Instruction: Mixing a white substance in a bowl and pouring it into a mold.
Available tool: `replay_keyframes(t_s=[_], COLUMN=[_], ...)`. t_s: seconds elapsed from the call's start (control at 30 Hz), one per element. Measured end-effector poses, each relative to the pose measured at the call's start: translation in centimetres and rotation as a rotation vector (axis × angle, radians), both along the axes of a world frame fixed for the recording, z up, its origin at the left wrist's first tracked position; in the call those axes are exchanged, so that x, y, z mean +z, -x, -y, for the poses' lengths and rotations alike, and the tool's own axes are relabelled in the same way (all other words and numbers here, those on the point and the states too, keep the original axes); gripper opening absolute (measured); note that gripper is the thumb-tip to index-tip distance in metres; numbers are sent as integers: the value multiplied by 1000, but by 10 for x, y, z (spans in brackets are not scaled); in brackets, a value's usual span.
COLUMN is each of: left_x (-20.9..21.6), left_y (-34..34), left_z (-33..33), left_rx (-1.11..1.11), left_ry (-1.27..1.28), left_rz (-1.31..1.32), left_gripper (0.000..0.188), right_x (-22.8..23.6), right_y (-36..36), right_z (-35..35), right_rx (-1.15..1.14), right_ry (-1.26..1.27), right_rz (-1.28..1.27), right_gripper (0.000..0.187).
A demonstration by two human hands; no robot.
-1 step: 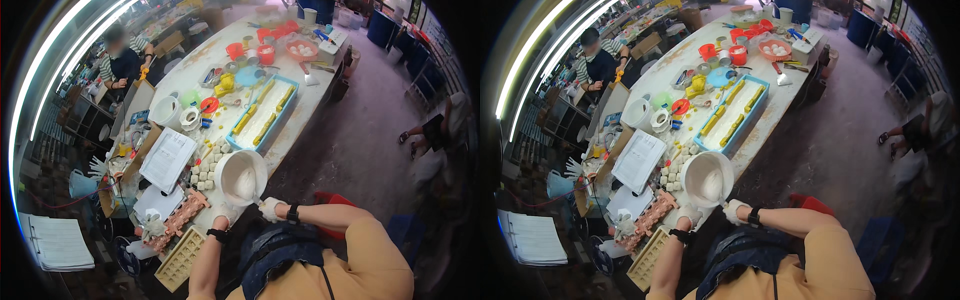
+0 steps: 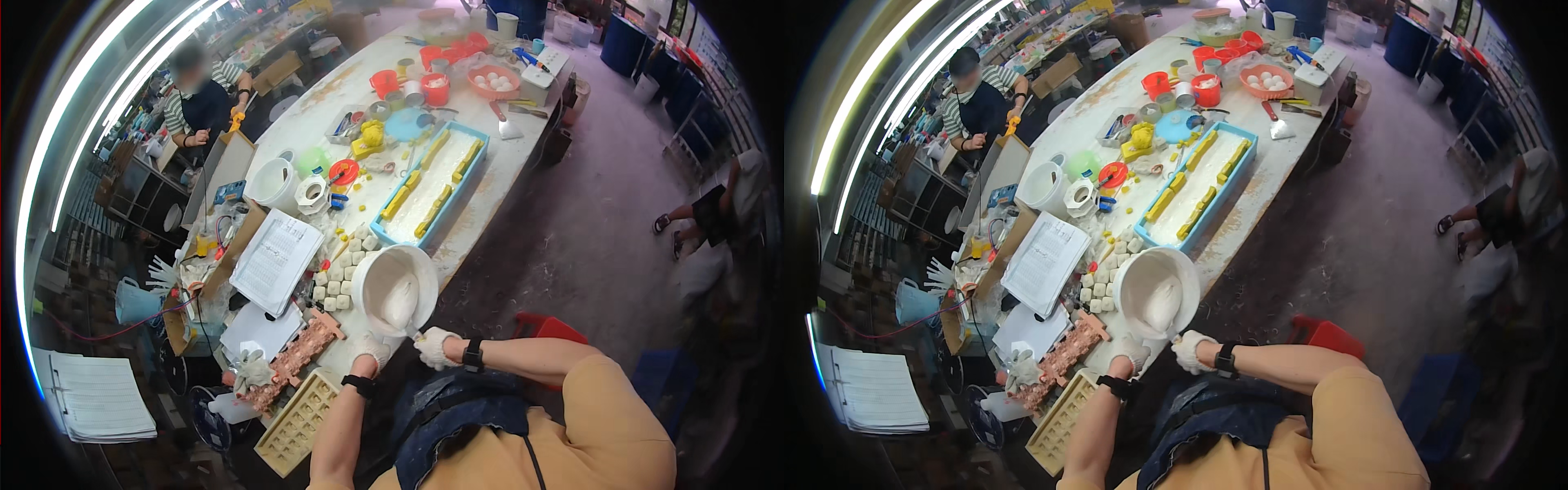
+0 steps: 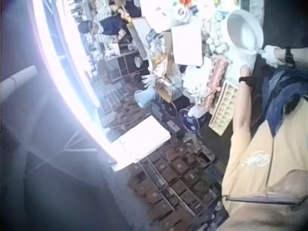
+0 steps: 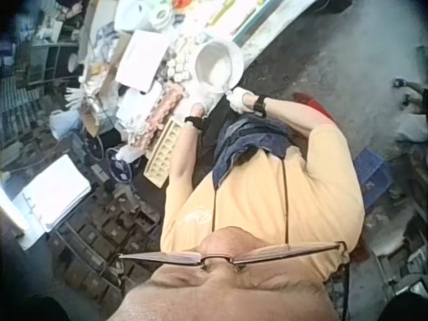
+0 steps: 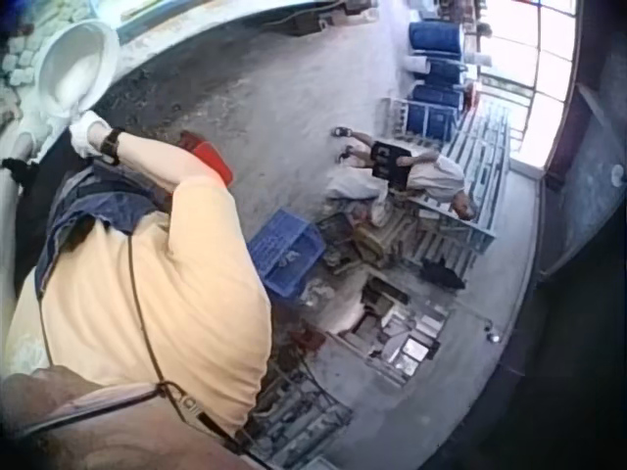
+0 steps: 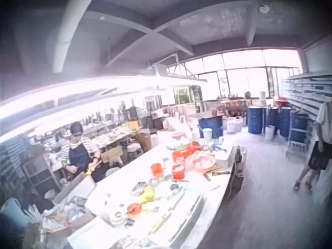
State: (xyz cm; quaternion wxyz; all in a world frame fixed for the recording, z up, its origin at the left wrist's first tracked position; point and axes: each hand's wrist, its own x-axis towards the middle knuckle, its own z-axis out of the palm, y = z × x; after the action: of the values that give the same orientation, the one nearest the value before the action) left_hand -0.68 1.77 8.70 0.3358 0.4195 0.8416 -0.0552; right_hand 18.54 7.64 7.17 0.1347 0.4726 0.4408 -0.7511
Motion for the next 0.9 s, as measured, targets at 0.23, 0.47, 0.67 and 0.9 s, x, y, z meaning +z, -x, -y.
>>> replay_keyframes(t_s=[0.23,0.47,0.67,0.9], left_x=[-30,-57,32,24], left_y=[-39,-3,-20,-11], left_z=[27,50,20,17], left_rx=[-93,112,-40,-97], left_ry=[-100,14,15,-37], left_rz=[80,233,275,119], left_gripper=[37,60,55,64], right_x=[64,83,124,59], right_y=[46,-8,32,-7], right_z=[-64,-77,-88,-150], right_rx=[-291,695,765,670], right_ry=[773,-1126,-1816,-1266], right_rz=[-427,-34,59,520], right_gripper=[32,22,22,29])
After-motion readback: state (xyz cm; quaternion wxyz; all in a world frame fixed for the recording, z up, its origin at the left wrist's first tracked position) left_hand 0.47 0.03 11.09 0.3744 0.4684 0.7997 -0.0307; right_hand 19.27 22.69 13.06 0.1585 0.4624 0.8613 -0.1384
